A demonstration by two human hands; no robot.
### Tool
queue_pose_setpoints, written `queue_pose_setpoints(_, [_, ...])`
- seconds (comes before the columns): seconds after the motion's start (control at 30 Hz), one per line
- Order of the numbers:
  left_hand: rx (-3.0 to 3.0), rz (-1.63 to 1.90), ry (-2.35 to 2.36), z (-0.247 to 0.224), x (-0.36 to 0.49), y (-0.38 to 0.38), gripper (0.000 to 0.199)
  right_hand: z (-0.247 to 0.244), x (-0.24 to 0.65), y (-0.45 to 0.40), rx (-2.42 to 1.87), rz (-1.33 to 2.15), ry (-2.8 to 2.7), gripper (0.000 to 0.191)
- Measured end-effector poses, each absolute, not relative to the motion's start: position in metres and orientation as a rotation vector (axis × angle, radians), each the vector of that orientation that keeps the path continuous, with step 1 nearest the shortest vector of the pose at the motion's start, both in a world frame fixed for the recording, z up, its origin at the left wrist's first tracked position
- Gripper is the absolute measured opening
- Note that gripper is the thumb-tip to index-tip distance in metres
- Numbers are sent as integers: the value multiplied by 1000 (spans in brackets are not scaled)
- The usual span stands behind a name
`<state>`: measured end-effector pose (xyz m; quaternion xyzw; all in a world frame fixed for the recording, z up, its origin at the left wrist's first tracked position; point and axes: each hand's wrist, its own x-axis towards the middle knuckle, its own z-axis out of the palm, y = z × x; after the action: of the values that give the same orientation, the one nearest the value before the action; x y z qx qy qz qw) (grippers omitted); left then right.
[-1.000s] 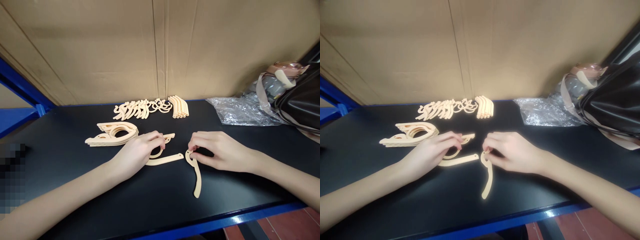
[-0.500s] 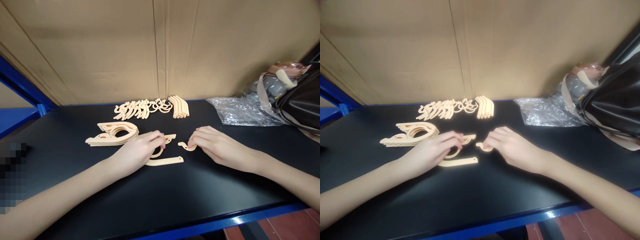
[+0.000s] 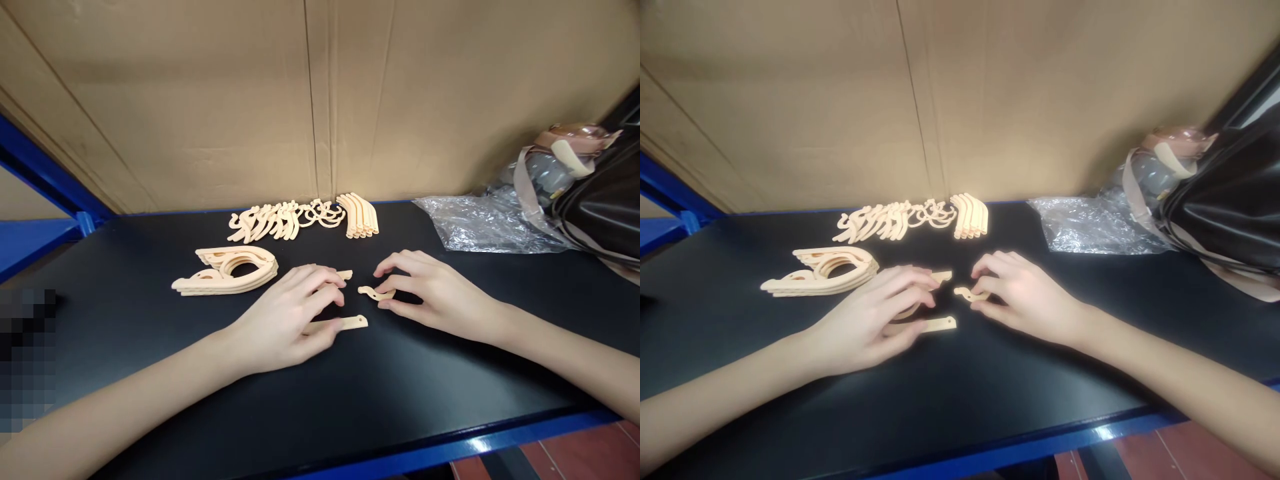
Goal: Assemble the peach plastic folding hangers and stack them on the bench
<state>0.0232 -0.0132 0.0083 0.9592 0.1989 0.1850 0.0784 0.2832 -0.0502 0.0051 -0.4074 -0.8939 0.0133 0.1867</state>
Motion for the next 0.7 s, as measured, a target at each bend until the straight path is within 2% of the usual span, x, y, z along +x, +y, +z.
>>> queue_pose_setpoints(0.1, [2819,471,536,6,25,-15,23,6,280,-51,-1164,90,-2504,12])
queue_pose_setpoints(0.23, [2790,441,539,4,25,-15,6,8,277,-51,-1157,158,-2458,4])
queue_pose_setpoints(0.53, [2840,421,545,5,26,-13,14,8,278,-56,-1287,325,-2406,11])
queue_pose_setpoints(0.7, [2858,490,518,5,25,-14,8,6,278,-58,-1280,306,-2424,11])
